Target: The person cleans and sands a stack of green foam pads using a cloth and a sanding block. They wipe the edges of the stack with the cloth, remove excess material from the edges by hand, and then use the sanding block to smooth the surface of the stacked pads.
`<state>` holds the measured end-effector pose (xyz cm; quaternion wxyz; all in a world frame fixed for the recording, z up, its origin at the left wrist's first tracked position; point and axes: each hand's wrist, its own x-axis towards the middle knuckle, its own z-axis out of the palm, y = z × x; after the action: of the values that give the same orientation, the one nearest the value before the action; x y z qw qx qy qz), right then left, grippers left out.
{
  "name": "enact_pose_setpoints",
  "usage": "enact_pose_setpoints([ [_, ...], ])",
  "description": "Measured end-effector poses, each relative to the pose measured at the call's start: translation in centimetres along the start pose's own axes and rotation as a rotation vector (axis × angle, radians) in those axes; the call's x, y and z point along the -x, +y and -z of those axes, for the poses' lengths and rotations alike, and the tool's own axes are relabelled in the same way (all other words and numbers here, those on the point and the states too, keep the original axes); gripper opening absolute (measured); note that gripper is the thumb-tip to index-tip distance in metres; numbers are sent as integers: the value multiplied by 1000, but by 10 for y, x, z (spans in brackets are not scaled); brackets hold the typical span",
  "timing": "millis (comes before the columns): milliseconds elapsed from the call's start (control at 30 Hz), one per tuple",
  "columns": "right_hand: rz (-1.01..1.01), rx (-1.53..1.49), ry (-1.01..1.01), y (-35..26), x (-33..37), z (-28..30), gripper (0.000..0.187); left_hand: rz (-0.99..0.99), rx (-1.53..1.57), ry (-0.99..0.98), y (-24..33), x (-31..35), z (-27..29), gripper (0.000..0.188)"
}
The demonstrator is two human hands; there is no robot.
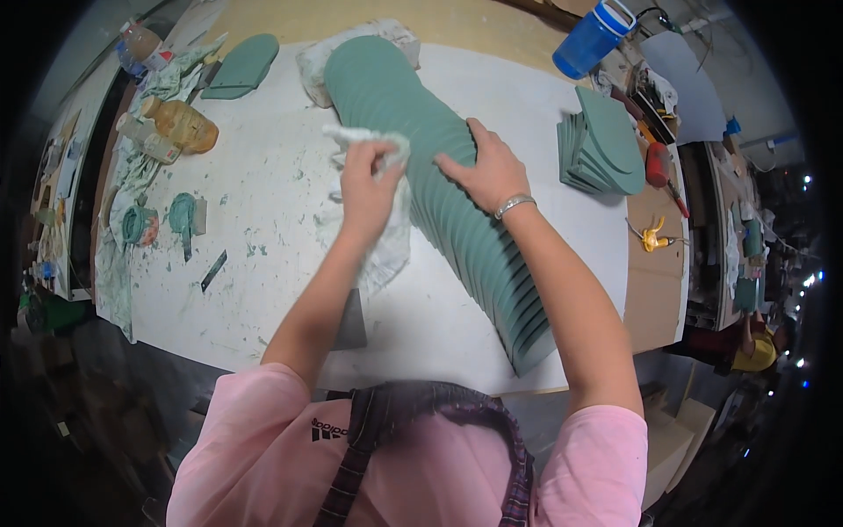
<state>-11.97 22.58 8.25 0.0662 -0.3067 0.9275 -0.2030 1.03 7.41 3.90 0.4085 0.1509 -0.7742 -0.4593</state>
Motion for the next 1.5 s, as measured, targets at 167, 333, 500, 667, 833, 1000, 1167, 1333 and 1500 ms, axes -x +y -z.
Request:
enact_pose_setpoints([
  [167,33,18,36,-4,-1,5,85,241,56,-237,-41,82,9,24],
  [333,17,2,25,-3,-4,4,86,356,312,-46,6,38,-5,24],
  [500,14,0,11,0,-5,0,86,276,146,-207,-14,102,-11,21],
  [667,2,-14,15,9,-2,5,86,221,201,-74,19,33,-6,21],
  [833,27,-60,-1,-7,-4,3,86,-162,-106,124,-30,-17,-1,25],
  [1000,-4,-14,9,4,-3,5,86,179,-25,18,-50,5,16,19],
  [1167,34,-36,10,-9,-4,7,86,-280,-261,187,-35,-119,14,14],
  [1333,7,-41,-2,-3,-2,5,85,-223,-274,195,-69,-72,-5,15],
  [1500,-4,-24,-8,-8,-2,11,85,29,-80,135,-97,-61,46,18],
])
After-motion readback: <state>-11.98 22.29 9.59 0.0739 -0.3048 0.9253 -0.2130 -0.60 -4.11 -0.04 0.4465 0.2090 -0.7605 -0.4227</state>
